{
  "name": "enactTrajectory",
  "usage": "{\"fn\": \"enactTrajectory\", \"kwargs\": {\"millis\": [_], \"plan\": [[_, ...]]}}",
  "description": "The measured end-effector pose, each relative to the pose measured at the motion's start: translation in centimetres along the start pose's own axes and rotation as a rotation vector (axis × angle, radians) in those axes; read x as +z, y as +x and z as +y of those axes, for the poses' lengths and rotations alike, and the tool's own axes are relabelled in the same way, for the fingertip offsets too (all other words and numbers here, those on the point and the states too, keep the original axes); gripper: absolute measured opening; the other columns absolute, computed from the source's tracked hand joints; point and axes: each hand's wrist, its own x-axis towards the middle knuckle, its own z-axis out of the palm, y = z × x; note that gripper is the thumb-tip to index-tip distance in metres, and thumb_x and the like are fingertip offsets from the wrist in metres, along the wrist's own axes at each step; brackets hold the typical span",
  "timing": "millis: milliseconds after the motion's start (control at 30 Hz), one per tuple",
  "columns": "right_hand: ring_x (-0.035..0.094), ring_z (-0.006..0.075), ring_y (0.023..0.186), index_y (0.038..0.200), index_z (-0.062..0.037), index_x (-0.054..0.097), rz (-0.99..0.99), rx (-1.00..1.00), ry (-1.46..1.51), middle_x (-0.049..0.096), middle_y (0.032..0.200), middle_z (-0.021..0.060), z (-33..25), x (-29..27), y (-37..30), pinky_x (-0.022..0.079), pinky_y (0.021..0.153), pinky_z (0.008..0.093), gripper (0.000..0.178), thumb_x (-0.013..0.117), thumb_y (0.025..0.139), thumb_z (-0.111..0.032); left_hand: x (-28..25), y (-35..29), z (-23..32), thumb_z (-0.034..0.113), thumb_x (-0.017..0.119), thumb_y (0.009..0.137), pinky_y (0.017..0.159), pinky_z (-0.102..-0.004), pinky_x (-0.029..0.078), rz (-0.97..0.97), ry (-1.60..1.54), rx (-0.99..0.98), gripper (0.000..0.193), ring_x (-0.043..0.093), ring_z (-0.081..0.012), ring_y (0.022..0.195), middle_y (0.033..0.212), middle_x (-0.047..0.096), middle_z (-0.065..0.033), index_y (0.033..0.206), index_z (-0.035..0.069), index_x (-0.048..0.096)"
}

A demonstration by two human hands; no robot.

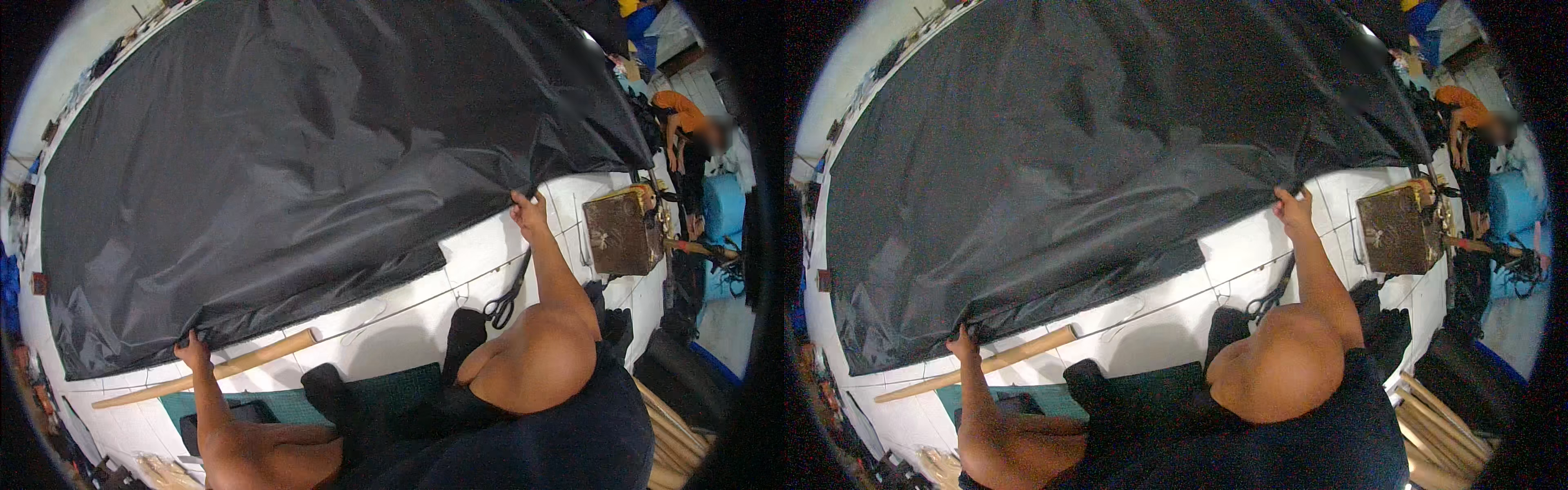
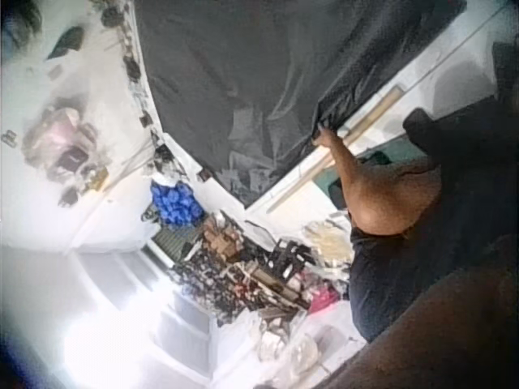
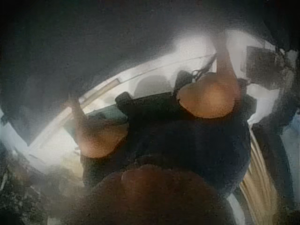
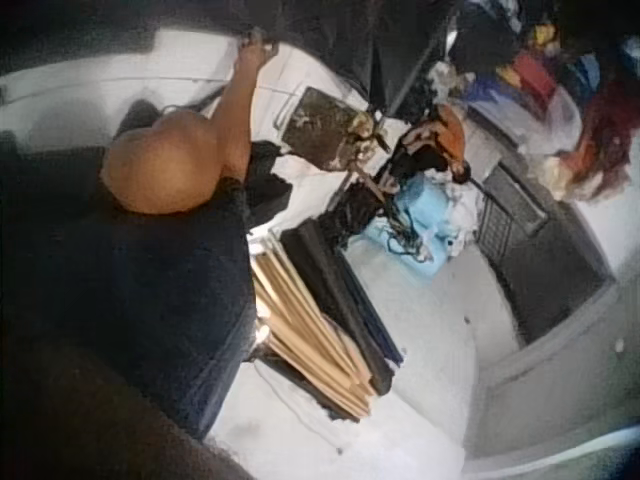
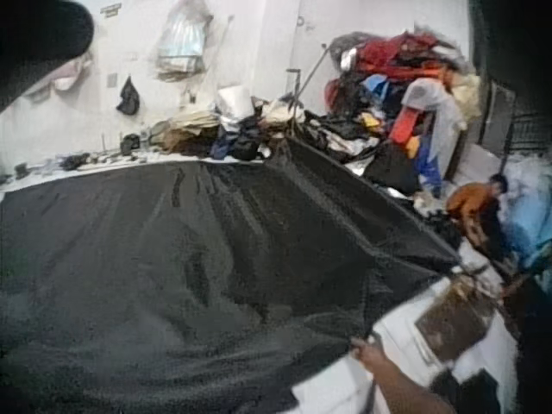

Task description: The person measures a large black fabric sheet on the floor using a long wooden stick as a guide, then cuts the fabric with scissors. The person repeats the measuring and cutting process to produce multiple rectangular fabric pieces.

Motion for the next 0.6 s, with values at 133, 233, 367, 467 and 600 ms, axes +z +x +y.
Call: {"fn": "enactTrajectory", "kwargs": {"millis": [133,233,367,467,600], "plan": [[0.059,0.0164,0.058,0.148,-0.0157,0.012,0.141,0.0,-0.14,0.061,0.088,0.0095,3.6,-0.1,-0.4,0.056,0.052,0.0334,0.093,0.076,0.081,-0.005,-2.3,1.6,-1.1,0.021,0.07,0.086,0.048,-0.0337,0.049,0.031,-0.091,-0.036,0.067,0.056,-0.0237,0.065,0.108,0.055,-0.0149,0.138,0.006,0.031],[0.061,0.0197,0.058,0.15,-0.0141,0.003,0.172,-0.006,-0.146,0.061,0.088,0.013,4.5,0.0,0.4,0.059,0.055,0.0366,0.1,0.076,0.081,-0.004,-4.3,4.0,-0.8,0.026,0.07,0.087,0.048,-0.0355,0.049,-0.083,-0.268,-0.154,0.055,0.058,-0.0251,0.067,0.102,0.056,-0.0152,0.129,0.004,0.043],[0.062,0.0214,0.055,0.145,-0.0064,0.006,0.152,-0.008,-0.121,0.062,0.078,0.0151,5.8,-6.7,2.1,0.057,0.05,0.0366,0.096,0.078,0.082,-0.01,0.6,2.7,-2.8,0.034,0.066,0.09,0.052,-0.0292,0.048,-0.272,-0.421,-0.253,0.034,0.055,-0.0196,0.059,0.077,0.054,-0.0072,0.102,0.004,0.055],[0.063,0.0217,0.063,0.127,-0.0031,0.038,0.088,0.149,-0.188,0.062,0.087,0.0131,6.4,-3.3,0.1,0.058,0.057,0.0363,0.062,0.078,0.084,-0.023,-0.3,2.8,-2.1,0.042,0.059,0.093,0.049,-0.0263,0.043,-0.289,-0.482,-0.353,0.034,0.045,-0.0126,0.049,0.062,0.047,-0.0011,0.081,0.011,0.052],[0.067,0.0231,0.075,0.112,-0.003,0.056,-0.152,0.133,-0.161,0.063,0.098,0.0121,4.3,2.8,-0.6,0.061,0.066,0.0367,0.047,0.078,0.084,-0.034,-7.4,12.2,-3.0,0.028,0.057,0.096,0.074,-0.0356,0.051,-0.346,-0.406,-0.105,0.032,0.057,-0.0202,0.07,0.09,0.061,-0.0086,0.118,0.006,0.063]]}}
